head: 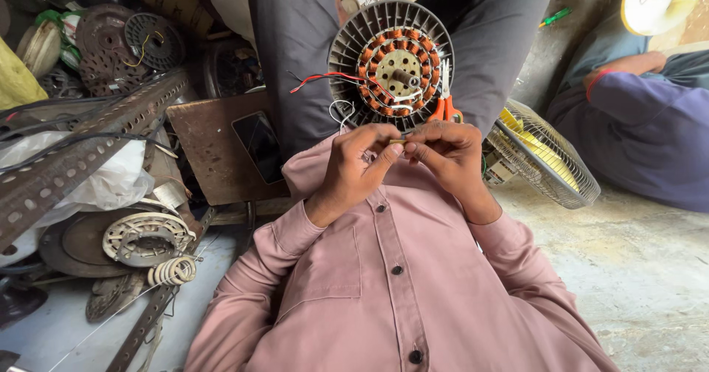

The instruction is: The person connects wires to a fan motor stator, strips wire ends with shears, and secures them into the terminal block. They also interact with a control panel on a workshop bench.

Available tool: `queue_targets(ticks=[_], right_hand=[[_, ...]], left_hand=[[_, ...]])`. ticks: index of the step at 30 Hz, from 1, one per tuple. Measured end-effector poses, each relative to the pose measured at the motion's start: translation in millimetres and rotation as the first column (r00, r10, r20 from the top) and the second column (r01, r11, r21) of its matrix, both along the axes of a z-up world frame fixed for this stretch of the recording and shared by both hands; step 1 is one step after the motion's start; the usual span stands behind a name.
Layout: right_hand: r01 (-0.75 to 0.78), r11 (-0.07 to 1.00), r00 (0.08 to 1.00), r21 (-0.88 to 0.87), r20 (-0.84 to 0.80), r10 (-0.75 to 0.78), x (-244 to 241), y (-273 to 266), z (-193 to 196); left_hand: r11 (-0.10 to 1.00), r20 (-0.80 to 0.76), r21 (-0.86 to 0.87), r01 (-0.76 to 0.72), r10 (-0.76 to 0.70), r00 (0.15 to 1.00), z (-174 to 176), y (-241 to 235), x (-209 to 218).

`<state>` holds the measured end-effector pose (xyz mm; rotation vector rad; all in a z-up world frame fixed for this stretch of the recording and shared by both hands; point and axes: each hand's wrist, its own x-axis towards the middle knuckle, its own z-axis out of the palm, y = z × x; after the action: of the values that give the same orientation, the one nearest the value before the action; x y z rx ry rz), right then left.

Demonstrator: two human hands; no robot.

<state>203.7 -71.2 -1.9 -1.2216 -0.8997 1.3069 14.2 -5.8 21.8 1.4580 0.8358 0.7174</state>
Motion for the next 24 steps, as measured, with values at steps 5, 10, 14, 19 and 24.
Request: queue_targets(ticks=[5, 10, 14, 19, 24], right_hand=[[-0.057, 0.975, 0.927, 0.215, 0.373, -0.028, -0.9, -3.8, 9.5], [-0.157, 0.924, 0.789, 0.349, 0.607, -0.096, 2.3, 0.5, 18.2], [-0.126, 0.951, 0.838, 0.283, 0.544, -0.051, 0.0, -2.5, 16.5], [-0.083, 0.985, 0.944, 0.154, 0.329, 0.028, 0.7, -7.8, 7.4], [-0.092, 0.991, 0.992, -0.095, -0.097, 0.083, 5.9, -7.4, -1.1]], left_hand=[[0.99, 0.068, -0.114, 0.089, -0.082, 0.994, -7.7, -5.4, -1.4], [0.953, 0.168, -0.259, 0.16, -0.118, 0.979, -12.8, -3.9, -3.6], [0.955, 0.016, -0.257, 0.151, -0.152, 0.988, -13.0, -2.6, -2.6], [0.987, -0.029, -0.097, 0.129, -0.132, 0.991, -9.6, -1.1, -3.1], [0.993, -0.069, 0.069, 0.095, -0.09, 0.994, -6.9, -2.1, -0.6]])
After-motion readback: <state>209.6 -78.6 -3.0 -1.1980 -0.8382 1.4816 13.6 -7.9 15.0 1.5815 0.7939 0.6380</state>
